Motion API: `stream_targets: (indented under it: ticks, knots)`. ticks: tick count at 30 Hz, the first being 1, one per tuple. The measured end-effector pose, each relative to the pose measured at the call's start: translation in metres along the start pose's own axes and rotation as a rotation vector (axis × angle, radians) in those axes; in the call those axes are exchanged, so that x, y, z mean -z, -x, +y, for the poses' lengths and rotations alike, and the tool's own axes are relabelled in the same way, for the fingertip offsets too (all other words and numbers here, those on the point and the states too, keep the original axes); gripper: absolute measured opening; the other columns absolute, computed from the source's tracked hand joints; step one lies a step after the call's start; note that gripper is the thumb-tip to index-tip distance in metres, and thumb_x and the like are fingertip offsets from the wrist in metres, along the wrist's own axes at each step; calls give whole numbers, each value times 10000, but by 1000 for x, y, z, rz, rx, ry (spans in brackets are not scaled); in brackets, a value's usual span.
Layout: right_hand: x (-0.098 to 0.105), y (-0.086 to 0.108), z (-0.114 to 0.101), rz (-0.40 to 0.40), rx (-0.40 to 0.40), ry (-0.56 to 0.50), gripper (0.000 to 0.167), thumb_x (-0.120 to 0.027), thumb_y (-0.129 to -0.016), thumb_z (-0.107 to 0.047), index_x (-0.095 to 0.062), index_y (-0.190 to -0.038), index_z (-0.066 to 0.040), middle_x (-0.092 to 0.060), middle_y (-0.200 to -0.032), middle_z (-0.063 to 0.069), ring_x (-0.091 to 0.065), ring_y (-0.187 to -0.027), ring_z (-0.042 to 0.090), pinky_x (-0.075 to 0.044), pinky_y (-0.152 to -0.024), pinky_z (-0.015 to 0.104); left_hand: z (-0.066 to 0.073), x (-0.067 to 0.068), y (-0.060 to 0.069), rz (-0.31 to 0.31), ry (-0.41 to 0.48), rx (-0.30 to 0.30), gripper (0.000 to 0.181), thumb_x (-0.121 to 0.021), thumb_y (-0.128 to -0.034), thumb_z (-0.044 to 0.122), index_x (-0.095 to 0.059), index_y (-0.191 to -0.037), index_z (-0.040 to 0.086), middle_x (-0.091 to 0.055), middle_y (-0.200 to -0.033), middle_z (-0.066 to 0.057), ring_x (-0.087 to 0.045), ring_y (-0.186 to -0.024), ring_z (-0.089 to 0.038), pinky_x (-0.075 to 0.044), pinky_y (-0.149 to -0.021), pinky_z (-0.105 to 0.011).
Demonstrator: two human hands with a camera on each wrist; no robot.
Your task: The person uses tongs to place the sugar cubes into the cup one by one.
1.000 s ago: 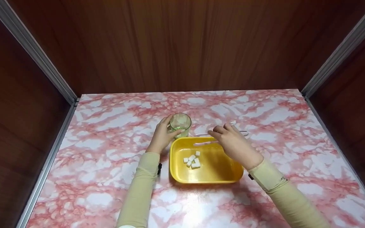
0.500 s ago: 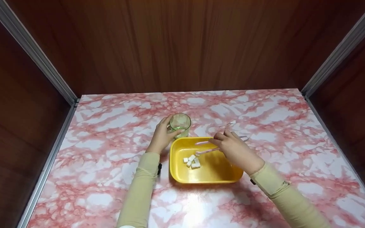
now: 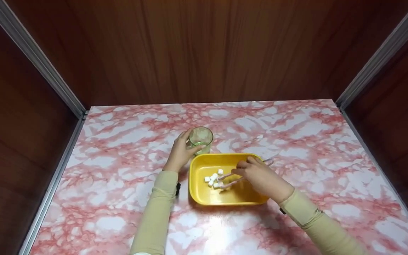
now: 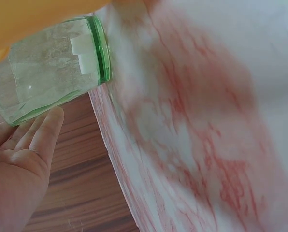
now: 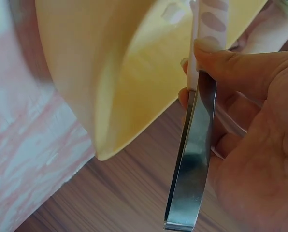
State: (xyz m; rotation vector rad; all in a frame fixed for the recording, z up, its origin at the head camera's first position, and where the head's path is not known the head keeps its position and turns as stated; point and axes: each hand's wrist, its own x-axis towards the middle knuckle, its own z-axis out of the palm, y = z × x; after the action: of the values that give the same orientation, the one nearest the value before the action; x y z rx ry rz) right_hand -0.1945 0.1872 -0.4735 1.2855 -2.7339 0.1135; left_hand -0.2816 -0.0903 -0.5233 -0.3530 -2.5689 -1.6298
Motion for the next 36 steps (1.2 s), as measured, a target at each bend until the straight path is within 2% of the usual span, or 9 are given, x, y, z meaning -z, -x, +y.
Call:
stream_targets:
  ticks: [9, 14, 19, 26, 36]
  knots:
    - [-1, 2, -2, -10, 3, 2, 506, -664, -747, 196, -729, -1104, -157, -624, -998, 15, -457, -843, 227, -429, -793, 377, -1, 0, 0, 23, -36, -13, 767, -763, -832, 275, -387, -1447, 13, -470, -1367, -157, -444, -1269, -265, -440, -1017, -304]
    - [0, 3, -3, -3, 6, 5, 477, -643, -772, 193, -735, -1086, -155, -620, -975, 11, -469, -852, 230, -437, -796, 374, -1, 0, 0, 23, -26, -19, 769, -765, -830, 273, -385, -1448, 18, -468, -1366, -166, -450, -1265, -272, -442, -1012, -288]
    - [1, 2, -5, 10, 20, 50, 461, -635, -780, 188, -738, -1081, -147, -600, -944, 13, -465, -853, 252, -427, -802, 385, -1, -1, 0, 15, 8, -13, 775, -761, -828, 273, -378, -1454, 24, -461, -1363, -191, -458, -1257, -291, -452, -999, -270]
    - [-2, 1, -9, 5, 55, 129, 395, -663, -811, 131, -741, -1070, -156, -599, -941, 9, -410, -799, 234, -392, -743, 364, -1, -1, 0, 10, 34, -14, 762, -763, -829, 248, -386, -1447, 12, -463, -1351, -210, -459, -1250, -321, -449, -1008, -296]
    - [-5, 0, -10, 17, 51, 140, 368, -719, -778, 90, -745, -1051, -154, -601, -924, -2, -405, -782, 220, -418, -744, 368, 1, -1, 0, 5, 15, 0, 767, -755, -832, 282, -384, -1452, 25, -467, -1352, -192, -451, -1264, -296, -444, -1016, -310]
